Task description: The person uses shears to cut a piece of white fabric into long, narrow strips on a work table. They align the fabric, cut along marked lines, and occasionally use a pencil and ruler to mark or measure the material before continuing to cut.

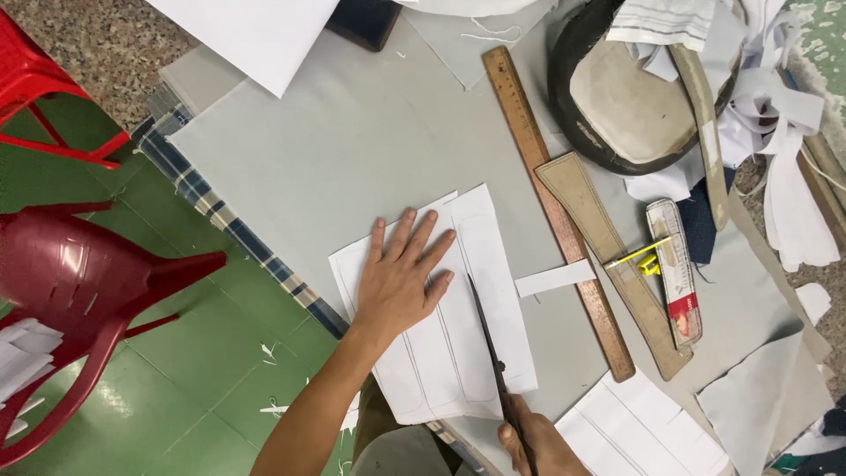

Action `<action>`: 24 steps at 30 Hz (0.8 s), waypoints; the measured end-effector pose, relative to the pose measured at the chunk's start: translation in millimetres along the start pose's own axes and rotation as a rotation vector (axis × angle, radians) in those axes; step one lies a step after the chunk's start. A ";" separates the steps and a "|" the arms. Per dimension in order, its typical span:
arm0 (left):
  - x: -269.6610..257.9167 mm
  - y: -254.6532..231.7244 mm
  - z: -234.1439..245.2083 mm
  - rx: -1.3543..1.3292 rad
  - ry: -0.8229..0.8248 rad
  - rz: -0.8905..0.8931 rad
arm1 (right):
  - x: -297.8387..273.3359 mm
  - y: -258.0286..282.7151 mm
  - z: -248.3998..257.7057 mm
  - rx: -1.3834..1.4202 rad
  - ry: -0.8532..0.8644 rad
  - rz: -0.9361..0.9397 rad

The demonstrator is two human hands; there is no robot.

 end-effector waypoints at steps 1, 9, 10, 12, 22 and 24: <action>0.4 0.2 0.5 -0.003 -0.001 -0.001 | -2.8 5.0 1.1 -0.016 -0.012 0.027; 0.6 -0.2 -1.2 -0.028 0.031 0.008 | -19.7 24.4 4.7 0.013 -0.075 0.084; 0.1 -0.7 -0.8 -0.021 0.030 0.005 | -20.3 19.9 4.9 0.011 -0.067 0.035; 1.0 0.9 2.2 -0.009 0.023 0.001 | -17.8 13.8 7.7 0.012 -0.063 -0.008; -0.2 2.2 7.1 0.020 -0.078 0.003 | 14.8 43.9 19.1 -0.101 0.033 -0.009; -0.5 2.5 7.3 0.006 -0.079 0.004 | 24.0 39.8 17.5 -0.103 0.039 0.001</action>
Point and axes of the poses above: each hand's wrist, its own x-axis towards the middle knuckle, its own z-axis out of the back of the hand, y = z × x, the point moved 2 cm from there along x, towards the middle knuckle, and after that the axes turned 15 degrees about -z, right-handed, at the moved point
